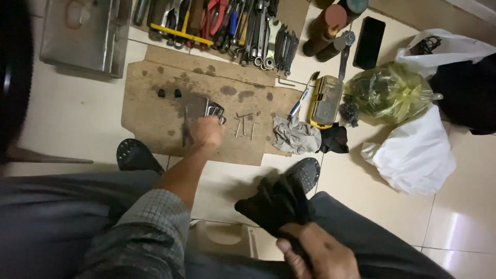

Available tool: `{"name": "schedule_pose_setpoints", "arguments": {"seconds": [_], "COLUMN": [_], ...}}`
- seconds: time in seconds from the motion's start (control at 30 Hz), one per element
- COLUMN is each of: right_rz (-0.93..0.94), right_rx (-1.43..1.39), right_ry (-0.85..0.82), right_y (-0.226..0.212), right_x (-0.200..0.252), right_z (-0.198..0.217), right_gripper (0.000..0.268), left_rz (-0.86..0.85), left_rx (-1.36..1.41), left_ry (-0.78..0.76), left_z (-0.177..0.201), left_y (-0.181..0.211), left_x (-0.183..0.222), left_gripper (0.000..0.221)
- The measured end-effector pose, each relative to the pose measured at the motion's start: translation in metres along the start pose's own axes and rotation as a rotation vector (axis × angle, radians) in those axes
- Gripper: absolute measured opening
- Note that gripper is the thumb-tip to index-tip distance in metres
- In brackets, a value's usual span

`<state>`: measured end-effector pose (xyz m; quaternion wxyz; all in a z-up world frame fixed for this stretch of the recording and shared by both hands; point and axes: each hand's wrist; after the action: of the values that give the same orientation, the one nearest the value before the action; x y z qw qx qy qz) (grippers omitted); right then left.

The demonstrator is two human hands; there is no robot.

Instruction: Assembling small bicycle components, specifically fitting a rubber seal and using Allen keys on metal parts.

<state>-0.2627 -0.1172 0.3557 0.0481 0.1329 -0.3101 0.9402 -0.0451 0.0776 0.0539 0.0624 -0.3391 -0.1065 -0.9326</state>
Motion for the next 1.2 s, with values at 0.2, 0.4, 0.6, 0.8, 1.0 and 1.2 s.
{"name": "schedule_pose_setpoints", "arguments": {"seconds": [0.2,0.4,0.6,0.8,1.0,1.2], "right_rz": [0.006,0.01,0.113,0.227,0.075,0.084], "right_rx": [-0.007,-0.032,-0.051,0.082,0.01,0.059], "right_ry": [0.026,0.101,0.105,0.117,0.172,0.082], "right_y": [-0.012,-0.032,-0.03,-0.017,-0.016,-0.011], "right_x": [-0.009,-0.025,-0.029,-0.029,-0.027,-0.029], "right_z": [-0.006,-0.004,-0.006,-0.013,-0.021,-0.014], "right_gripper": [0.02,0.01,0.01,0.004,0.006,0.011], "left_rz": [0.014,-0.152,-0.122,-0.037,0.03,0.099], "left_rx": [-0.135,-0.036,0.111,0.091,0.128,0.318], "left_ry": [-0.149,0.225,-0.006,-0.035,-0.021,-0.064], "left_z": [-0.01,-0.039,-0.032,-0.053,-0.062,-0.062], "left_y": [0.001,0.01,0.042,0.056,0.066,0.073], "left_x": [-0.023,-0.023,-0.002,-0.008,-0.009,-0.005], "left_gripper": [0.025,0.01,0.031,0.04,0.039,0.034]}}
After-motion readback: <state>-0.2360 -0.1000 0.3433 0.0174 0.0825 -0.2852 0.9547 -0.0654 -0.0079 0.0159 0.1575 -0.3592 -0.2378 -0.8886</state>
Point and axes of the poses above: each hand's wrist, its own x-axis away from the middle knuckle, its own z-axis out of the back of the hand, y = z × x, and after that the axes turned 7 degrees about -x, right-handed
